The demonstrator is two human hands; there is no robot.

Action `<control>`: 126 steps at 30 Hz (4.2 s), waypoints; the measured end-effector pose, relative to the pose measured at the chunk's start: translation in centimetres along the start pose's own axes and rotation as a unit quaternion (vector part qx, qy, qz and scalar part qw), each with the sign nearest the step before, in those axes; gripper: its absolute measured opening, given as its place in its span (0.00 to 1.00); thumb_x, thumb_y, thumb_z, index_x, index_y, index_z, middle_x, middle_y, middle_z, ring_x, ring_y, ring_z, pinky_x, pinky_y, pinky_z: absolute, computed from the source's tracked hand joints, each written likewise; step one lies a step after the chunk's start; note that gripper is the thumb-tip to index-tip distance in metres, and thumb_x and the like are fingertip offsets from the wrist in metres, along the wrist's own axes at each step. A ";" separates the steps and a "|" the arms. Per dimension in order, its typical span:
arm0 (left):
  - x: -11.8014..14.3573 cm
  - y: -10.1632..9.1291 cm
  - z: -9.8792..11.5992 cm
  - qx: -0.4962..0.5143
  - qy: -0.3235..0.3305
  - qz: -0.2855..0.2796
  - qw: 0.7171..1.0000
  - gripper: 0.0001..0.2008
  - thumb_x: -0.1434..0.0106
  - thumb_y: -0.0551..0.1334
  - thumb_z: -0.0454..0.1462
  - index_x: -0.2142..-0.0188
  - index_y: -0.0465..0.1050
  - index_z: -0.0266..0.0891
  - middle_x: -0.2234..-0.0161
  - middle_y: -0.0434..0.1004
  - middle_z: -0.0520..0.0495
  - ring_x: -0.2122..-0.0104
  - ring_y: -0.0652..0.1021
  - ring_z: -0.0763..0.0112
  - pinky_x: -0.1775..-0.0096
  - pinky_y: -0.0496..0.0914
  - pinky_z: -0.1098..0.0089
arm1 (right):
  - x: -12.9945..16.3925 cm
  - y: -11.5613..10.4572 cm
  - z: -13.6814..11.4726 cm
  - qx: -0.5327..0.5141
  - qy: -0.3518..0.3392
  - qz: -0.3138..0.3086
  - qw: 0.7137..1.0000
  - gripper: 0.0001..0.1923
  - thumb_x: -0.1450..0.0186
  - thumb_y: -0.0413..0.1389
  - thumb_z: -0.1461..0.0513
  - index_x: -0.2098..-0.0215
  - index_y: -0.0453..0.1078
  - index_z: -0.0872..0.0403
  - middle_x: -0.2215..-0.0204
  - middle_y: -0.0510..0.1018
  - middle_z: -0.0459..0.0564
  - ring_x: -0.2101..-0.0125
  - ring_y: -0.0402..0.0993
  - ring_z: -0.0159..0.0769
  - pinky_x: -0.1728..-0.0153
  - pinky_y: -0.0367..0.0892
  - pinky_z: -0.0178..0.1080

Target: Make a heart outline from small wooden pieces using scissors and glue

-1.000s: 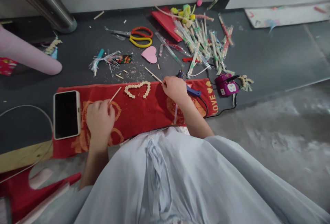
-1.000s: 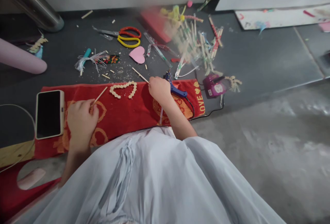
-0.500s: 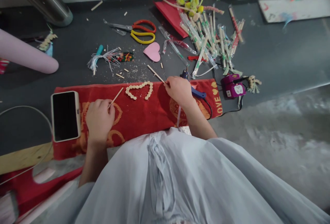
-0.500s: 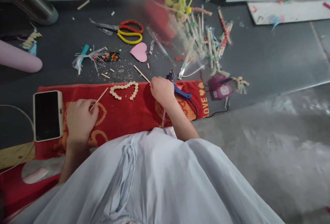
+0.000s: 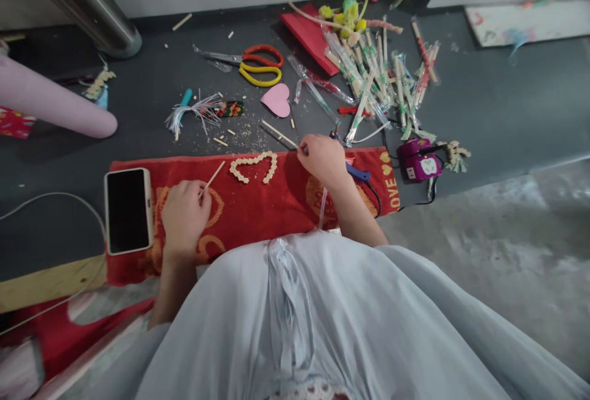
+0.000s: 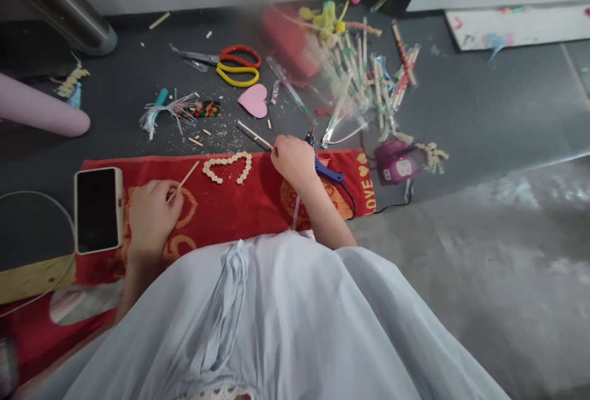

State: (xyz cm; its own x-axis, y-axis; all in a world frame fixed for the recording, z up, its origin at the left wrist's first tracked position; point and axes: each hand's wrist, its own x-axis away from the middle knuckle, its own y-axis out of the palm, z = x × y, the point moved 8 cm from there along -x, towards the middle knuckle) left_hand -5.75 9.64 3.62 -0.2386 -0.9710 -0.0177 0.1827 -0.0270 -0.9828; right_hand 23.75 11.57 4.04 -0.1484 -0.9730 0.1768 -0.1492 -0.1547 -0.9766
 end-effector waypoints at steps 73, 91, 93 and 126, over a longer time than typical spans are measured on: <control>0.9 -2.8 4.5 0.082 0.114 0.027 0.990 0.20 0.29 0.48 0.37 0.46 0.73 0.37 0.57 0.80 0.41 0.57 0.78 0.59 0.51 0.72 0.61 | -12.6 -5.1 -3.2 0.126 -0.187 0.046 0.973 0.20 0.30 0.44 0.66 0.44 0.68 0.63 0.45 0.74 0.67 0.43 0.69 0.54 0.47 0.64 0.50; 1.7 -1.8 1.0 0.072 0.049 0.036 0.996 0.20 0.28 0.46 0.36 0.46 0.72 0.36 0.54 0.81 0.40 0.55 0.80 0.58 0.52 0.73 0.60 | -20.9 -3.3 -7.3 0.146 -0.238 -0.002 0.960 0.20 0.33 0.49 0.68 0.45 0.69 0.64 0.46 0.76 0.67 0.47 0.73 0.49 0.49 0.67 0.44; 1.5 -1.7 1.0 0.070 0.050 0.034 0.996 0.20 0.28 0.46 0.36 0.46 0.72 0.36 0.54 0.81 0.40 0.55 0.80 0.59 0.51 0.72 0.60 | -21.1 -3.1 -7.5 0.149 -0.241 -0.010 0.959 0.20 0.34 0.50 0.69 0.44 0.68 0.64 0.47 0.77 0.67 0.48 0.74 0.48 0.51 0.67 0.43; -0.3 -2.9 1.8 0.110 -0.001 0.040 0.993 0.21 0.29 0.46 0.39 0.48 0.74 0.36 0.55 0.82 0.39 0.55 0.80 0.57 0.51 0.73 0.60 | -12.0 -6.1 -2.0 -0.115 -0.194 0.004 0.974 0.34 0.37 0.60 0.53 0.38 0.62 0.60 0.50 0.79 0.62 0.55 0.77 0.47 0.54 0.70 0.43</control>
State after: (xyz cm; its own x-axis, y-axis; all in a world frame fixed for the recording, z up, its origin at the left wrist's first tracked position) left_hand -4.51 9.57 6.77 -0.2132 -0.9725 -0.0941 0.4057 -0.0005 -0.9140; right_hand 24.49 24.58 8.12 0.2228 -0.9726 0.0659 -0.3720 -0.1473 -0.9165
